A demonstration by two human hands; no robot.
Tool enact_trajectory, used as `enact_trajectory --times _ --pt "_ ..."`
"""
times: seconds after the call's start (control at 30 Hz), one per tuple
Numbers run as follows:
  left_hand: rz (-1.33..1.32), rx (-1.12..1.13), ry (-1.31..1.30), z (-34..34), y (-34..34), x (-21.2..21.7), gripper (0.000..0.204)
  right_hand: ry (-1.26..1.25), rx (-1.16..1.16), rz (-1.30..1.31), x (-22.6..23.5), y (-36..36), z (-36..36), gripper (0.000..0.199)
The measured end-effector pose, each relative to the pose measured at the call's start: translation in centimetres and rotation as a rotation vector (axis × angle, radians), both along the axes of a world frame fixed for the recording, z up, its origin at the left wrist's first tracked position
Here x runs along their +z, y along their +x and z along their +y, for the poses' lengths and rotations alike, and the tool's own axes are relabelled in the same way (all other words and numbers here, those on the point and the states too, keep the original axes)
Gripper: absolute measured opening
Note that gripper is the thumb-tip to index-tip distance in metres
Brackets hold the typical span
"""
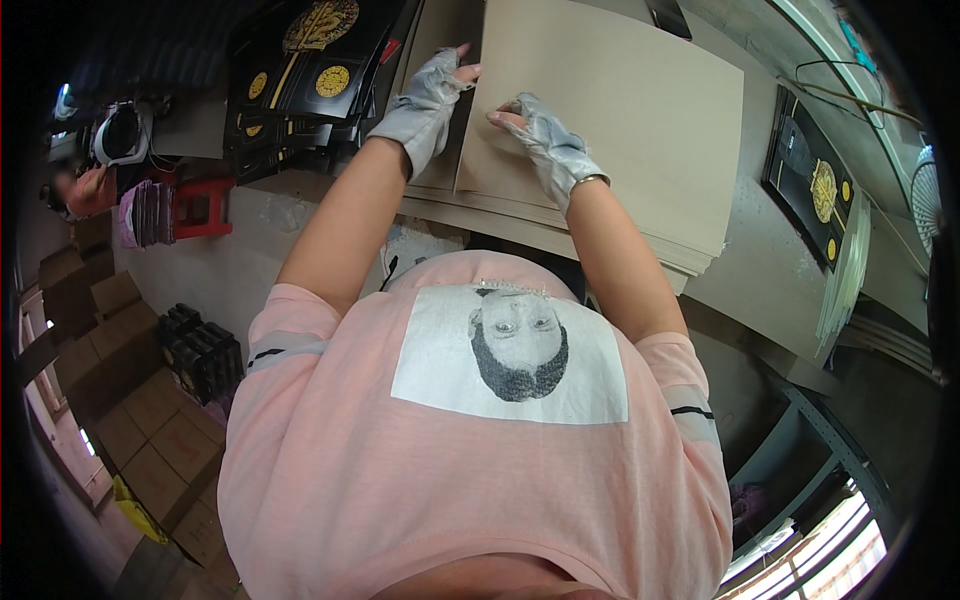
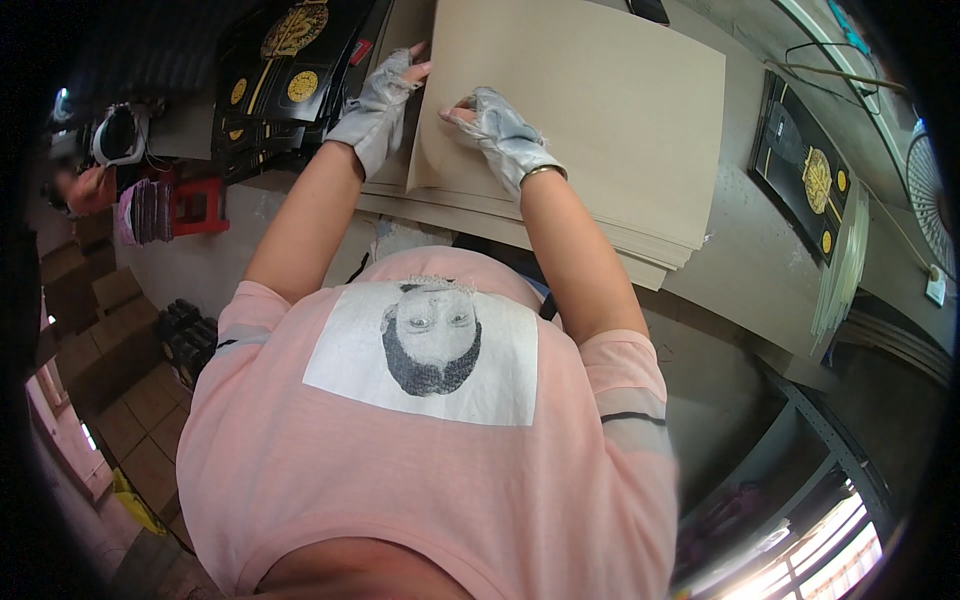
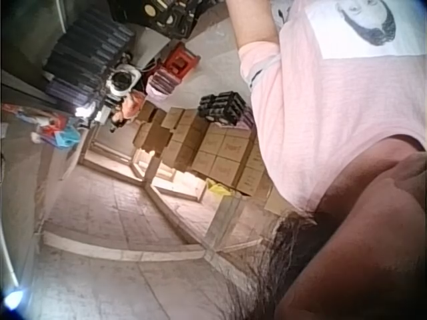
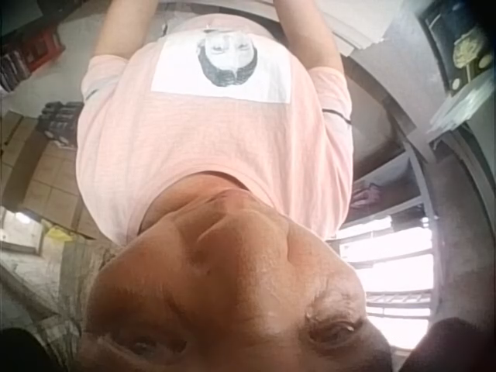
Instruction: The person is assembling or organizing paper/cardboard packaging items with decorative prints.
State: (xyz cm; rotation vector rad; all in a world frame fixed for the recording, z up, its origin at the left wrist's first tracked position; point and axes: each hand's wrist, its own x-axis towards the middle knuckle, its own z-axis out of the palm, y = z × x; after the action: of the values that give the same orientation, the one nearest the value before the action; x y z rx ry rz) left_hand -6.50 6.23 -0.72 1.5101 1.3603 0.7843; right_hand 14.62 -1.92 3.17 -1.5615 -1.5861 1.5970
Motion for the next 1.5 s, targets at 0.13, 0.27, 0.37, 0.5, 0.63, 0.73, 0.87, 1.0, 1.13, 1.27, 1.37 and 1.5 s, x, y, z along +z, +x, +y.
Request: enact_trajectory --times 0.13,0.27,0.37,0.5,0.63,0.73,0.87,1.0,1.13,1.27,1.37,1.5 --pt "0.069 -0.095 0.008 -0.4 0.7 1.2 0.091 -0.125 -0.317 0.305 1.5 0.1 -0.9 0.065" --pt "0.034 -0.118 -0.072 -1.9 1.5 2.9 0.091 -0.123 -0.344 0.416 1.3 0.9 1.0 0.07" --pt "0.052 -0.175 0.023 -2.4 1.9 2.9 0.088 -0.066 -0.288 0.318 1.0 1.2 3.0 0.071" --pt "0.093 -0.17 0.052 -2.4 2.1 3.4 0.089 0.005 -0.249 0.196 1.5 1.8 4.0 0.071" --pt "0.022 -0.153 -0.023 -2.4 2.5 4.1 0.089 0.051 -0.288 0.076 -0.3 2.7 4.8 0.062" --pt "0.02 -0.159 -0.037 -2.3 2.2 3.9 0.09 0.076 -0.322 0.322 -0.1 2.4 4.2 0.05" --pt "-0.071 -0.183 -0.067 -2.2 1.9 3.0 0.092 0.21 -0.191 0.186 2.4 2.4 4.7 0.038" --pt "-0.068 -0.211 -0.02 -1.8 1.9 2.1 0.1 0.215 -0.152 0.203 2.3 2.6 5.1 0.035" --pt "-0.047 -0.207 0.004 -1.9 1.6 2.1 0.1 0.231 -0.228 0.354 2.4 2.3 4.7 0.033" --pt "-0.054 -0.198 -0.027 -2.0 1.6 2.5 0.099 0.176 -0.211 0.35 3.4 2.3 4.7 0.033" --pt "-0.127 -0.183 -0.101 -2.1 2.1 3.1 0.098 0.136 -0.189 0.334 3.0 2.4 5.1 0.032" --pt "-0.162 -0.159 -0.145 -2.5 1.9 3.7 0.095 0.125 -0.137 0.375 2.8 2.4 5.3 0.031"
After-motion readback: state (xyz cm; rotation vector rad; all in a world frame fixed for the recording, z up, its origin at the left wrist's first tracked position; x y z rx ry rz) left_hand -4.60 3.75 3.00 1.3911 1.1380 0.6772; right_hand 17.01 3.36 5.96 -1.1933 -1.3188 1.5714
